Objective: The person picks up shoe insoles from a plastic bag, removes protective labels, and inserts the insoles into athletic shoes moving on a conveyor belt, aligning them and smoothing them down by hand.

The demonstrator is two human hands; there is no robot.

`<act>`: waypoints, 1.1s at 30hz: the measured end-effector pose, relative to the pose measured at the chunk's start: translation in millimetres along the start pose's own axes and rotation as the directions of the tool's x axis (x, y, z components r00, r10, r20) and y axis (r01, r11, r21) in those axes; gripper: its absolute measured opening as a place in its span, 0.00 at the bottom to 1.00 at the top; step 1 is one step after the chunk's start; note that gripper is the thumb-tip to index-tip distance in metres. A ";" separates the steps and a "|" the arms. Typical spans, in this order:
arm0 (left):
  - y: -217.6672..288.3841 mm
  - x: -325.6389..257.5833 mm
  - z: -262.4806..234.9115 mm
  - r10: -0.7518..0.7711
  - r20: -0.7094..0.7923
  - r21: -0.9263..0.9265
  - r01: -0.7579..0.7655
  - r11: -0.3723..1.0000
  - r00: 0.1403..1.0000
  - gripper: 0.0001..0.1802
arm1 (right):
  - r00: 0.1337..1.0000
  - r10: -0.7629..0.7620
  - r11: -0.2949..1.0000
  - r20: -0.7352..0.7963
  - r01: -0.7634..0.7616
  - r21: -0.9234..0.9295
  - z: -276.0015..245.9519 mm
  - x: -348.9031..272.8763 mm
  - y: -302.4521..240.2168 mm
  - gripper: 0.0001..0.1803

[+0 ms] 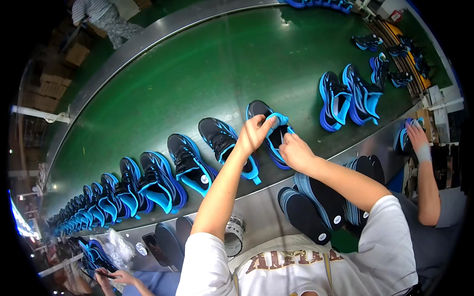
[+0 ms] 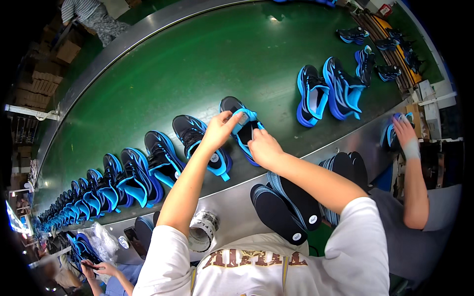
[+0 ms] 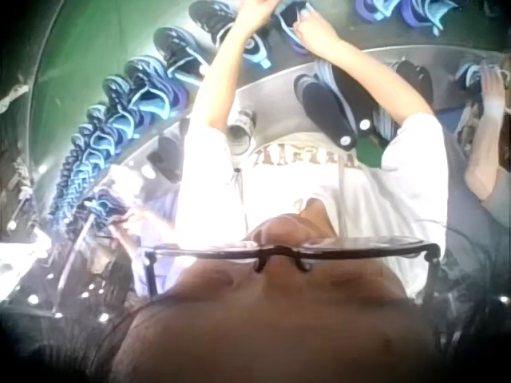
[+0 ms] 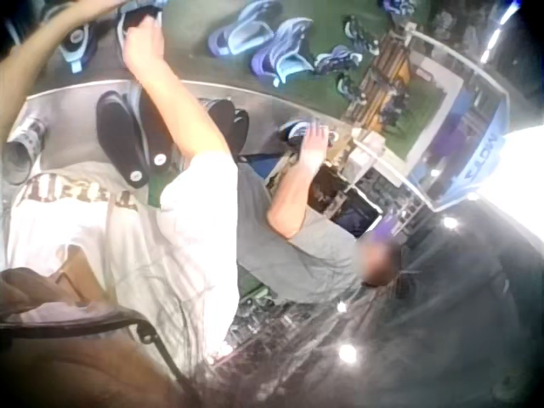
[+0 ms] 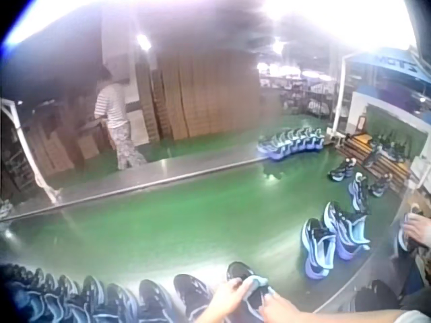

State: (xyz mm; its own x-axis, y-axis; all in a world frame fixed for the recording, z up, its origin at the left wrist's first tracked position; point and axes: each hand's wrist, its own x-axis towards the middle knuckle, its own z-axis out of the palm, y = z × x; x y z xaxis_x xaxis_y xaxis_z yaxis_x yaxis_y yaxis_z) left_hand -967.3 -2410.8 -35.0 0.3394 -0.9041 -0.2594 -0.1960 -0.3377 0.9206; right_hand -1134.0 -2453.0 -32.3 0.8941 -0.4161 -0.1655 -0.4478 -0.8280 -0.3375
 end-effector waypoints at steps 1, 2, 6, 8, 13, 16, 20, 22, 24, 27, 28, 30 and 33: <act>-1.5 1.2 1.0 0.003 0.000 -0.012 -0.003 1.000 1.000 0.26 | 0.999 0.015 0.999 -0.036 -0.017 -0.041 10.5 7.1 0.4 0.09; -3.8 1.9 2.3 0.005 0.000 -0.020 -0.005 1.000 1.000 0.26 | 0.999 0.038 0.998 -0.026 -0.040 -0.053 17.8 13.1 1.4 0.09; 7.6 -2.7 -1.6 -0.054 0.049 -0.033 0.055 0.998 0.997 0.24 | 0.983 0.108 0.991 0.146 -0.094 -0.100 21.2 28.2 2.7 0.11; 7.5 -3.3 1.6 -0.041 0.026 -0.039 0.042 0.998 0.999 0.23 | 0.960 0.087 0.988 0.265 -0.050 -0.144 14.0 30.0 4.2 0.12; 1.5 -0.2 -0.5 -0.020 0.035 -0.007 0.021 1.000 0.999 0.22 | 0.844 0.167 0.894 0.510 0.089 -0.439 16.8 47.5 0.4 0.14; 2.6 -0.9 -2.1 -0.055 0.061 -0.015 0.056 0.998 0.997 0.21 | 0.766 0.149 0.842 0.625 0.233 -0.487 17.7 56.8 -2.4 0.16; -3.7 2.8 0.8 -0.066 0.081 -0.019 0.068 0.998 0.995 0.20 | 0.771 0.035 0.829 0.636 0.333 -0.450 27.5 62.3 6.2 0.19; -4.2 2.5 4.0 -0.012 0.021 -0.043 0.013 0.999 1.000 0.18 | 0.768 -0.023 0.834 0.640 0.367 -0.411 25.9 62.4 10.4 0.20; -2.3 0.8 9.6 0.014 -0.063 -0.054 -0.017 0.998 0.998 0.17 | 0.696 -0.081 0.791 0.713 0.481 -0.379 16.9 63.6 16.4 0.22; -6.1 5.4 16.9 0.181 -0.347 0.275 -0.085 0.958 0.920 0.17 | 0.798 -0.238 0.809 0.554 0.478 -0.342 6.9 46.5 19.4 0.15; -5.9 7.8 17.8 0.302 -0.302 0.390 -0.172 0.905 0.904 0.17 | 0.833 -0.256 0.849 0.491 0.436 -0.298 7.1 39.0 21.2 0.14; -10.3 11.6 14.1 0.508 -0.184 0.593 -0.316 0.740 0.842 0.18 | 0.779 -0.202 0.911 0.593 0.372 -0.179 -12.1 30.2 14.6 0.20; -8.9 8.3 13.0 0.493 0.008 0.738 -0.338 0.585 0.870 0.18 | 0.627 -0.068 0.990 0.776 0.142 -0.027 -36.8 21.6 -0.8 0.30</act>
State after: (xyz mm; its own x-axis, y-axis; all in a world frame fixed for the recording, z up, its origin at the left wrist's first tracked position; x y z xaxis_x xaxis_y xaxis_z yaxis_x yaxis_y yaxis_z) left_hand -974.8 -2418.7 -49.1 0.1915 -0.9551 0.2262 -0.9079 -0.0848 0.4106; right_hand -1114.5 -2475.1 -1.6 0.5940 0.0874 -0.7997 -0.3166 -0.8885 -0.3322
